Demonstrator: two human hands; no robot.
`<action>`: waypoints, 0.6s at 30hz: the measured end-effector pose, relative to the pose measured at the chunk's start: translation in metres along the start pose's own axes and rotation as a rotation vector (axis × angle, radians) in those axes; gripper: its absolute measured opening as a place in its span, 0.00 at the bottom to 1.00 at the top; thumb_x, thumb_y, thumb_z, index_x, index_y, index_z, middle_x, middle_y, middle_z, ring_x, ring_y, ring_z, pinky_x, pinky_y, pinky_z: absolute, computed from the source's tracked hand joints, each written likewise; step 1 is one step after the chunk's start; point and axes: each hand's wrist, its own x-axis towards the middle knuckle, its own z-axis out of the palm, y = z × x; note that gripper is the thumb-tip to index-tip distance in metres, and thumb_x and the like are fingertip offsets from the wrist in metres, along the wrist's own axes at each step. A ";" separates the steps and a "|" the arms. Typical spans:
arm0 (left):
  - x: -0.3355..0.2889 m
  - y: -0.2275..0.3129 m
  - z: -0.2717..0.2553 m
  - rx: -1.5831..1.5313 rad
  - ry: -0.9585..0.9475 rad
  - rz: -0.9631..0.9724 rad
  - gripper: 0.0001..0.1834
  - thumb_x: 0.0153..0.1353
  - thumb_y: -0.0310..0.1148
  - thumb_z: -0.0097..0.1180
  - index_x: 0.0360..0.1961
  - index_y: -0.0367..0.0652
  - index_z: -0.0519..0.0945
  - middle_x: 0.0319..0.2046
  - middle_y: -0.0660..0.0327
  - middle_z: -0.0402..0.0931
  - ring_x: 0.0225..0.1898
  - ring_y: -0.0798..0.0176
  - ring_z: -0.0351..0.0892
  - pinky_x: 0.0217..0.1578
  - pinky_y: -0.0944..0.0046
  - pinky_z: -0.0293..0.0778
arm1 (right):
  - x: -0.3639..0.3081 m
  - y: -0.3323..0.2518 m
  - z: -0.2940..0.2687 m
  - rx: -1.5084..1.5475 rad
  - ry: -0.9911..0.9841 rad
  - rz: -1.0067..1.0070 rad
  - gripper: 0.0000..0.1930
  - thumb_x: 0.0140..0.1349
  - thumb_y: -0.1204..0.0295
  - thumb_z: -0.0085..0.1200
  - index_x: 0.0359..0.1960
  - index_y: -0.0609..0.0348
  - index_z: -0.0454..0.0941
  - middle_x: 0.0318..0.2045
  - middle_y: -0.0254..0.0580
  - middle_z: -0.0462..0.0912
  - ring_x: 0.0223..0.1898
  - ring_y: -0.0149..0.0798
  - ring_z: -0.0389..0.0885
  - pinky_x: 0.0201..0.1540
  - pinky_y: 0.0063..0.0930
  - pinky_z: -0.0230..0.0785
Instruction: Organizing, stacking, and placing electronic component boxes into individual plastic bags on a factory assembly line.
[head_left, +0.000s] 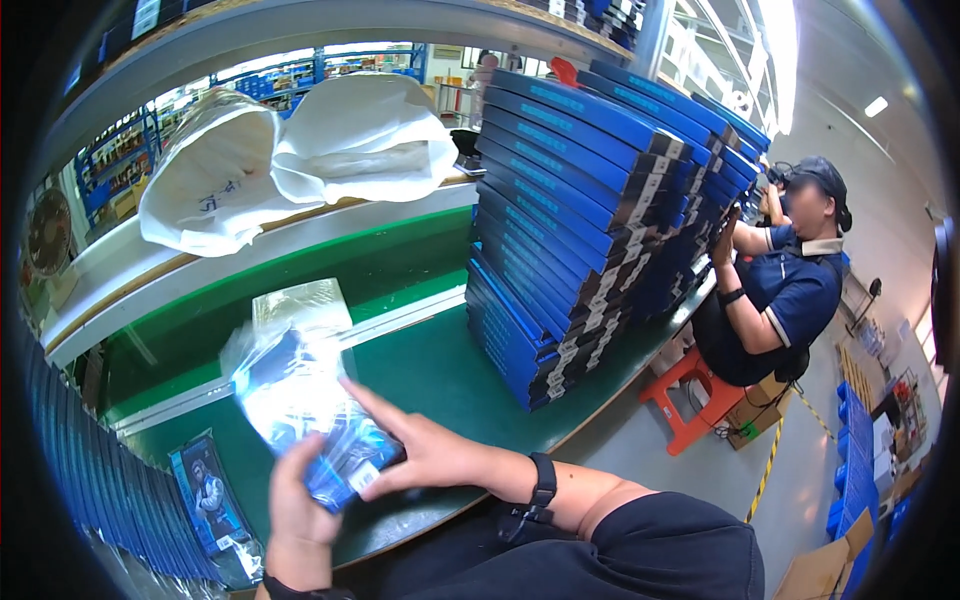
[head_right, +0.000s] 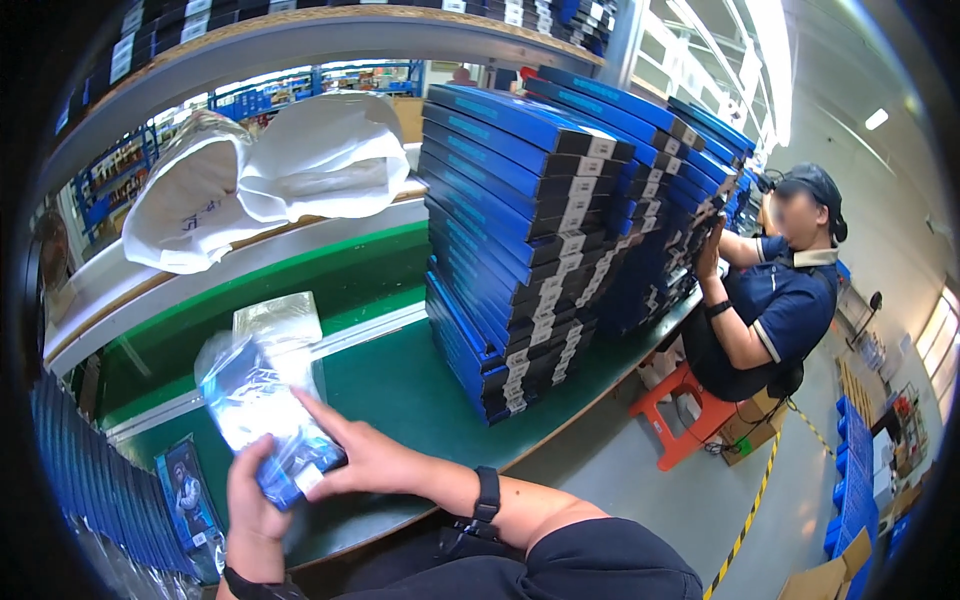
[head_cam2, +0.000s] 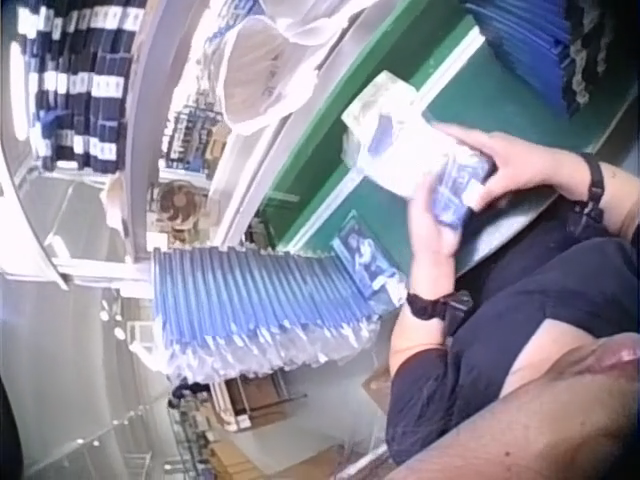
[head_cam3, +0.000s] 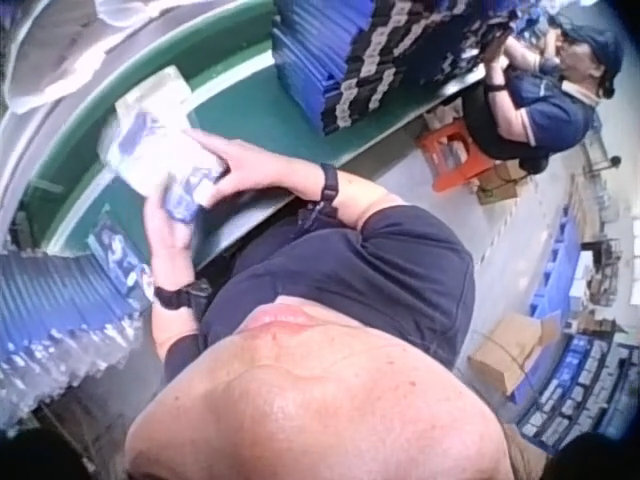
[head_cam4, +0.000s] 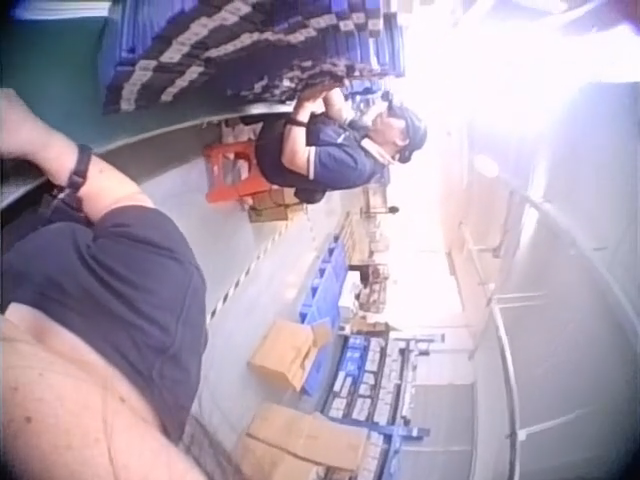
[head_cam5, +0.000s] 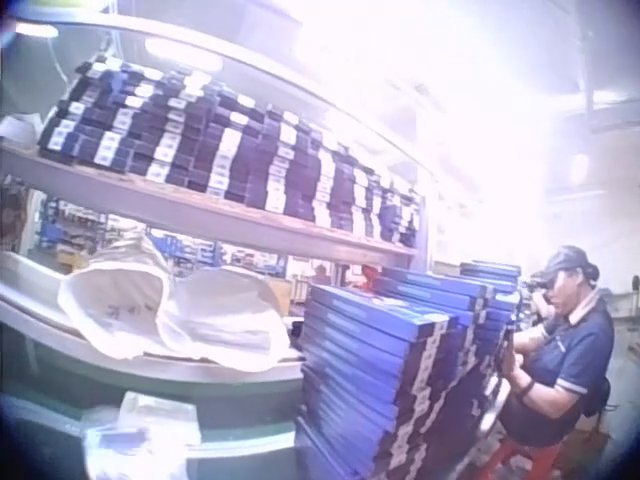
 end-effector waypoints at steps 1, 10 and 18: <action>-0.008 -0.006 0.000 0.049 -0.115 -0.092 0.22 0.57 0.27 0.50 0.54 0.34 0.66 0.45 0.51 0.75 0.44 0.50 0.78 0.50 0.49 0.72 | 0.002 -0.003 -0.001 -0.038 0.121 -0.040 0.50 0.49 0.72 0.63 0.69 0.53 0.40 0.64 0.54 0.58 0.59 0.42 0.66 0.59 0.29 0.59; -0.020 0.022 -0.016 0.288 -0.298 -0.275 0.34 0.67 0.57 0.32 0.50 0.34 0.72 0.43 0.52 0.76 0.46 0.53 0.75 0.48 0.51 0.72 | 0.008 -0.033 0.018 -0.163 0.306 -0.496 0.09 0.55 0.87 0.42 0.35 0.65 0.72 0.28 0.45 0.76 0.28 0.39 0.76 0.31 0.28 0.69; -0.040 0.044 -0.038 0.306 0.111 0.332 0.17 0.53 0.25 0.51 0.46 0.37 0.74 0.42 0.56 0.75 0.44 0.59 0.74 0.47 0.62 0.68 | 0.022 -0.074 0.014 -0.410 -0.332 -0.479 0.30 0.57 0.68 0.55 0.59 0.65 0.60 0.38 0.49 0.73 0.42 0.52 0.72 0.48 0.39 0.64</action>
